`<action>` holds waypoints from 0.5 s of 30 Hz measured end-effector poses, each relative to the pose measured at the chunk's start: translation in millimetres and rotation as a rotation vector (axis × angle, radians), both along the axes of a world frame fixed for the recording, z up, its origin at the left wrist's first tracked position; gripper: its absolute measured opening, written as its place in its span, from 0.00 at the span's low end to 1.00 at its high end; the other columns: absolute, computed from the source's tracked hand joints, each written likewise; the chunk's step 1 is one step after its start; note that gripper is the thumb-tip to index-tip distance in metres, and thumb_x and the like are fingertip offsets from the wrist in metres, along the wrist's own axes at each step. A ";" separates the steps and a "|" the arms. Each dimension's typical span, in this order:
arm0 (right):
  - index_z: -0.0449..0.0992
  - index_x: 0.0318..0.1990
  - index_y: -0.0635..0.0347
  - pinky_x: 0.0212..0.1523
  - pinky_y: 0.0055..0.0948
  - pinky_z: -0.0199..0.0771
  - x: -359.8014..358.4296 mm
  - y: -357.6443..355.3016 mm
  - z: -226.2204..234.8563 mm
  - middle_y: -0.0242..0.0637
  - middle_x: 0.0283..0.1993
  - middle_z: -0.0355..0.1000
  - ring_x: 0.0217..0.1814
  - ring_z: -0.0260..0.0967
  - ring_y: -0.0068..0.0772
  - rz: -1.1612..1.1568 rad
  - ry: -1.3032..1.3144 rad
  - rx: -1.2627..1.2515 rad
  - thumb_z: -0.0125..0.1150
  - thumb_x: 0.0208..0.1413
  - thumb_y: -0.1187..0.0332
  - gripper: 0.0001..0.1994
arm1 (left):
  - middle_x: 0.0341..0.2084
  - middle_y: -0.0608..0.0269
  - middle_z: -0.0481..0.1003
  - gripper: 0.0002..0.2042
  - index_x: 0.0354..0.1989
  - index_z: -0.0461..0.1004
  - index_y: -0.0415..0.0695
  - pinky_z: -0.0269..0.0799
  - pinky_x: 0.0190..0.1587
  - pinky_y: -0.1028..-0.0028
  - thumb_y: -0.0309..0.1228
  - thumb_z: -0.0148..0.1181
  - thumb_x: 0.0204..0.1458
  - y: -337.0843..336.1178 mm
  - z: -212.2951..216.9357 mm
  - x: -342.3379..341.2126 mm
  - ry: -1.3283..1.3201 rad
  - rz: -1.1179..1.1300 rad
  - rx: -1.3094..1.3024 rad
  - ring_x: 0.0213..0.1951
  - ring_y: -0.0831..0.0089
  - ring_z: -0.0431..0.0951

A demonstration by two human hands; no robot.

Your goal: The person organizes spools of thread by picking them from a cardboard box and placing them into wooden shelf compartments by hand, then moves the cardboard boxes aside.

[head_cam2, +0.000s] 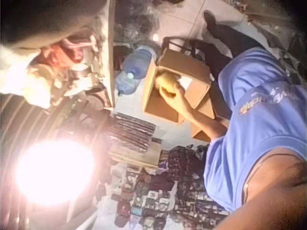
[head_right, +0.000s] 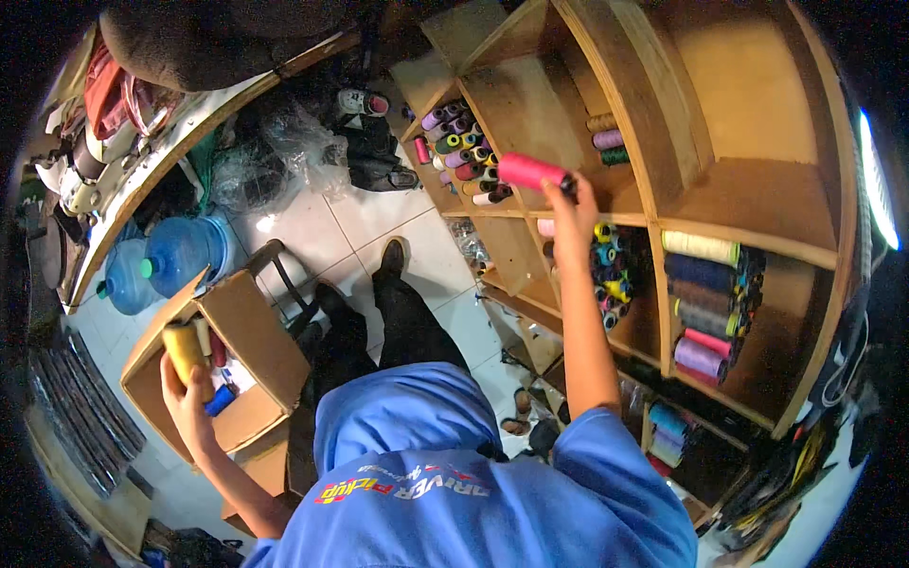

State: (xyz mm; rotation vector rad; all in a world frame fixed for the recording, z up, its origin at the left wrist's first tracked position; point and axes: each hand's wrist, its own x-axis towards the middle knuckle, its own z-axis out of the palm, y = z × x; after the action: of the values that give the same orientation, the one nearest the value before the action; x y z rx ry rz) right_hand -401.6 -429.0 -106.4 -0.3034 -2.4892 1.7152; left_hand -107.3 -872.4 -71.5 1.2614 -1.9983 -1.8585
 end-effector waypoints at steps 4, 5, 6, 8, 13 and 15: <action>0.69 0.45 0.67 0.44 0.23 0.63 -79.6 31.6 -13.1 0.35 0.41 0.69 0.41 0.65 0.25 -0.027 -0.025 0.218 0.65 0.45 0.68 0.20 | 0.42 0.60 0.70 0.29 0.52 0.64 0.37 0.66 0.46 0.76 0.30 0.65 0.39 76.9 -14.0 -116.9 0.203 -0.182 0.250 0.42 0.73 0.71; 0.70 0.46 0.68 0.46 0.23 0.63 -104.0 41.6 -20.6 0.37 0.43 0.69 0.43 0.65 0.26 -0.031 -0.022 0.258 0.65 0.44 0.68 0.21 | 0.41 0.59 0.70 0.28 0.51 0.64 0.38 0.66 0.45 0.76 0.27 0.66 0.38 99.3 -30.4 -140.4 0.227 -0.199 0.273 0.42 0.73 0.71; 0.70 0.46 0.68 0.46 0.23 0.63 -127.5 53.9 -29.0 0.37 0.43 0.69 0.43 0.65 0.26 -0.011 -0.014 0.272 0.65 0.44 0.68 0.21 | 0.39 0.59 0.71 0.28 0.50 0.65 0.39 0.68 0.44 0.75 0.26 0.67 0.36 116.1 -42.9 -165.8 0.166 -0.308 0.188 0.41 0.73 0.72; 0.70 0.46 0.69 0.50 0.27 0.63 -172.6 72.8 -52.3 0.42 0.45 0.70 0.46 0.66 0.29 -0.172 -0.056 0.443 0.66 0.44 0.68 0.22 | 0.36 0.61 0.71 0.24 0.44 0.66 0.40 0.67 0.44 0.75 0.25 0.67 0.35 161.9 -76.4 -206.7 0.309 -0.313 0.297 0.40 0.73 0.72; 0.69 0.47 0.69 0.47 0.33 0.67 -224.4 56.6 -68.3 0.44 0.46 0.70 0.44 0.69 0.37 -0.217 -0.145 0.637 0.66 0.43 0.69 0.23 | 0.33 0.64 0.73 0.22 0.39 0.69 0.39 0.66 0.45 0.77 0.26 0.70 0.34 216.9 -110.1 -259.2 0.369 -0.492 0.347 0.39 0.76 0.71; 0.70 0.47 0.68 0.44 0.34 0.69 -256.6 78.4 -83.5 0.45 0.45 0.70 0.42 0.70 0.38 -0.209 -0.020 0.927 0.66 0.43 0.62 0.25 | 0.36 0.61 0.73 0.26 0.44 0.67 0.40 0.65 0.47 0.77 0.25 0.71 0.33 222.1 -121.7 -265.2 0.398 -0.586 0.226 0.41 0.74 0.72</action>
State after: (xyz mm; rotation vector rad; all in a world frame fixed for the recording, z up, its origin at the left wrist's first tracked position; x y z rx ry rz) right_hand -658.2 -350.6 -189.8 -0.4428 -2.8025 0.3757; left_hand -372.5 -650.3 -193.2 0.2806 -2.1046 -2.3990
